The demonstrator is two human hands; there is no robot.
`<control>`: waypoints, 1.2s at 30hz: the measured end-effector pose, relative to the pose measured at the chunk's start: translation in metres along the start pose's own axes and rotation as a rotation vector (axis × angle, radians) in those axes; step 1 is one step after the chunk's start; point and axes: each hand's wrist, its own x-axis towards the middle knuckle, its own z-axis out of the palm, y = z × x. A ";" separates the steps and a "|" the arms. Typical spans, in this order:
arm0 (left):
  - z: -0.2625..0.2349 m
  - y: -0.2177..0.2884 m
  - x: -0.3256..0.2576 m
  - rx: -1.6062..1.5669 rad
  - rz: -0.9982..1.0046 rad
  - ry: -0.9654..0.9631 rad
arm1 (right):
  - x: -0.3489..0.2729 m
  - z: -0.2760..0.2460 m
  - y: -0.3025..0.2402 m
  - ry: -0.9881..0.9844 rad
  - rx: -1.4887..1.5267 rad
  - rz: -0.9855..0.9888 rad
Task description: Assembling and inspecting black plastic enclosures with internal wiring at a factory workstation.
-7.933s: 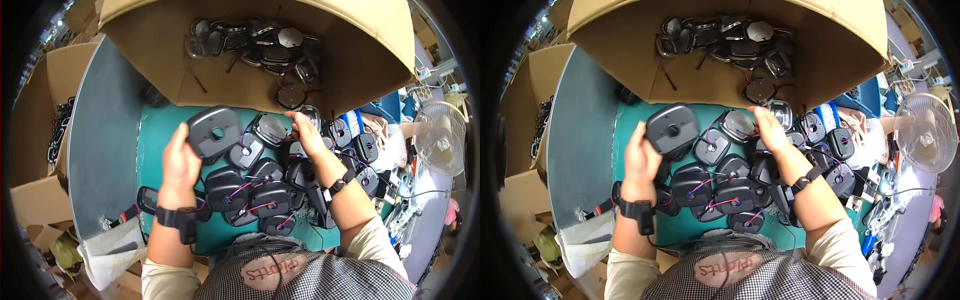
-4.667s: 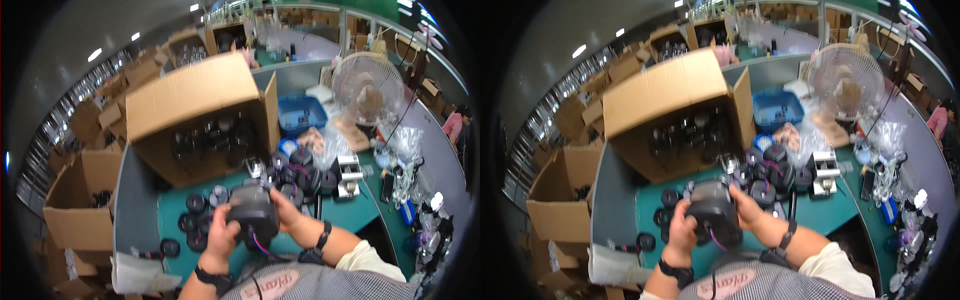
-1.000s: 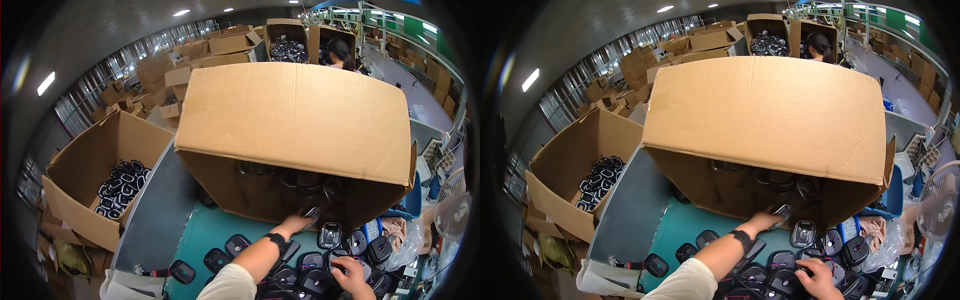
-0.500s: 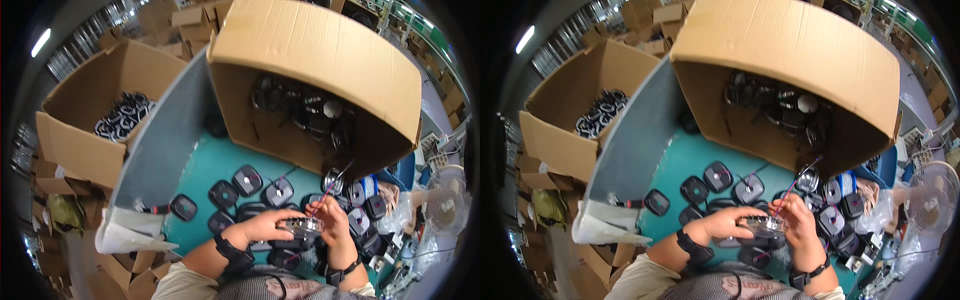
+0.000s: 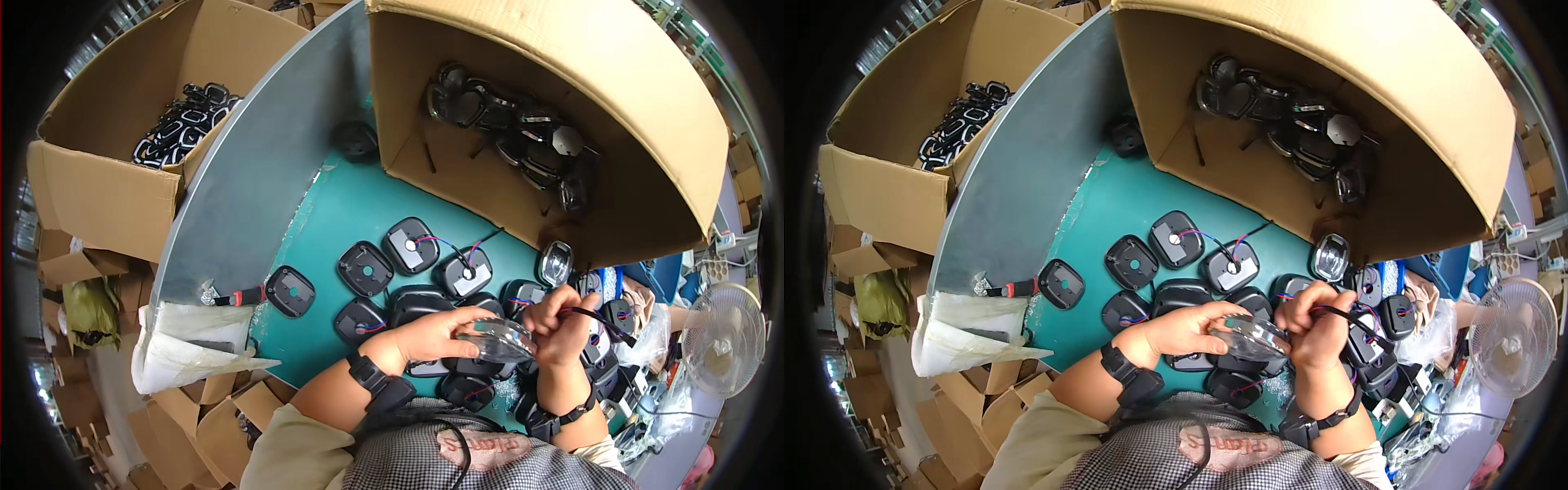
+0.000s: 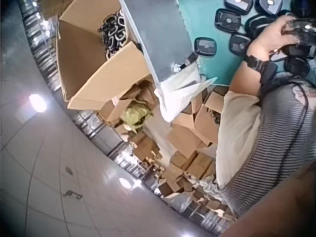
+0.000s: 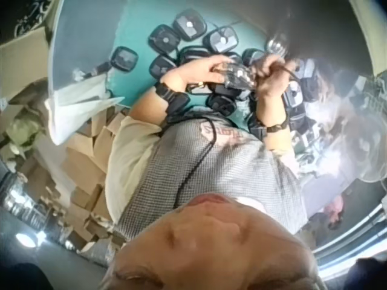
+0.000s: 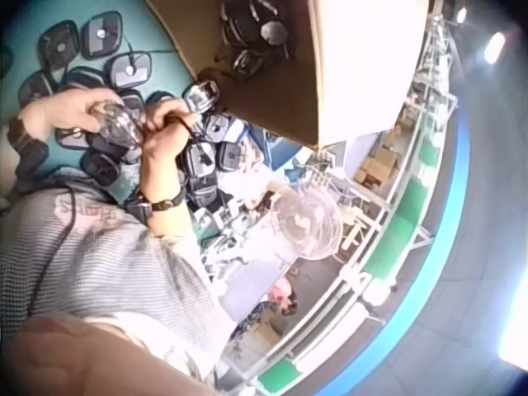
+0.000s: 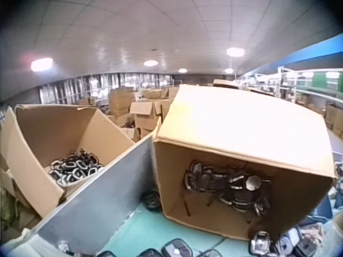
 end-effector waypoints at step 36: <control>-0.065 0.117 -0.035 0.346 0.072 0.713 | -0.009 -0.013 -0.011 0.140 -0.380 0.179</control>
